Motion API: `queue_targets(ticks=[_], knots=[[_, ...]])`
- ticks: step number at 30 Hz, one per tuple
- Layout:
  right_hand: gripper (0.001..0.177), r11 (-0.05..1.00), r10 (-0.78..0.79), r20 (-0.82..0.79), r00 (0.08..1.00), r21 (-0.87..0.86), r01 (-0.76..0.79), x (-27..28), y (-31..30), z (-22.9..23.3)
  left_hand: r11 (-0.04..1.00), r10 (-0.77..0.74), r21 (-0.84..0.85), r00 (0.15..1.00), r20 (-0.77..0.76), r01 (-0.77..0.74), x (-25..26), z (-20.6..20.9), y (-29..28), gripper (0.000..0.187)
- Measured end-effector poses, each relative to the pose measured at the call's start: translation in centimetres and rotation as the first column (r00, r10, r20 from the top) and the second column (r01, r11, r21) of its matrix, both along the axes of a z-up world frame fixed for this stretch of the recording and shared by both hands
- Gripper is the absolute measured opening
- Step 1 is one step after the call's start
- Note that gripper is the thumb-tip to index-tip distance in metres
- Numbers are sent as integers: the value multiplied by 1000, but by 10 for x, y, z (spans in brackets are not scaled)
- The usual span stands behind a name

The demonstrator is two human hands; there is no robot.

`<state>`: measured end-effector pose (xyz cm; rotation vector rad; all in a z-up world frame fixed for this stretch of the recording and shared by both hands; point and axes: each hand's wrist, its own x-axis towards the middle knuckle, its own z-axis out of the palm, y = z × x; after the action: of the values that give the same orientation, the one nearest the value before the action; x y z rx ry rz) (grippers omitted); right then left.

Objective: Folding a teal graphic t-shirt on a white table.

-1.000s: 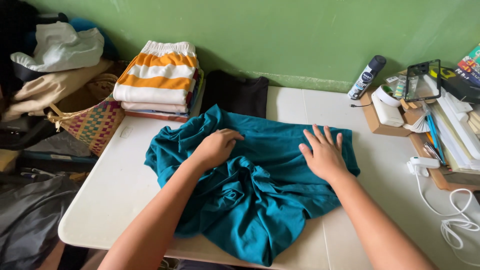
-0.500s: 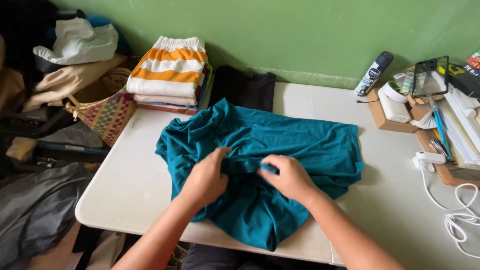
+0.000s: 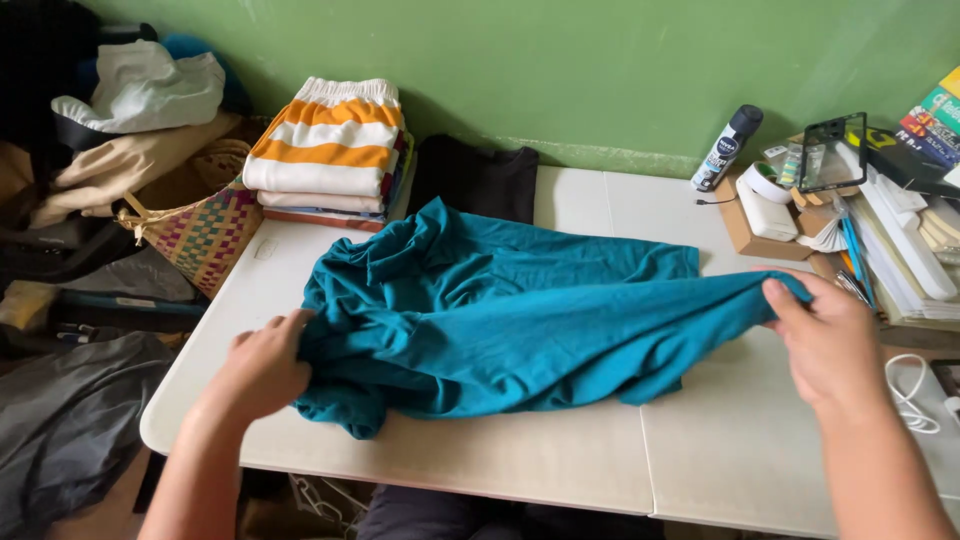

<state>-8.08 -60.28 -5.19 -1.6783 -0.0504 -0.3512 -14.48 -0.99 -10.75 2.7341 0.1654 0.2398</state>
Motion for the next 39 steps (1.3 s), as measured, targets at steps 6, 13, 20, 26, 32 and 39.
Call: queue_targets(ticks=[6, 13, 20, 26, 32, 39], knots=[[22, 970, 108, 2, 994, 218, -106, -17, -35, -15, 922, -369, 23, 857, 358, 387, -13, 65, -94, 76], [19, 968, 125, 152, 980, 200, -154, -38, -71, -23, 808, -573, 11, 782, 246, 589, 26, 47, -102, 28], [18, 947, -247, 263, 933, -139, 290, -52, -48, -8, 859, -438, -12, 749, 498, 511, 17, 86, -93, 14], [19, 922, -365, 317, 876, -5, 386, -55, -18, 22, 955, -297, 86, 892, 340, 285, 1, 98, -85, 27], [17, 943, -313, 106, 944, 151, 296, -62, -28, 40, 977, -141, 191, 955, 262, 92, -3, 73, -45, 32], [18, 897, -71, -52, 996, 433, 86, -53, -91, 4, 920, 90, -375, 867, 490, 116, 6, 58, 13, 28]])
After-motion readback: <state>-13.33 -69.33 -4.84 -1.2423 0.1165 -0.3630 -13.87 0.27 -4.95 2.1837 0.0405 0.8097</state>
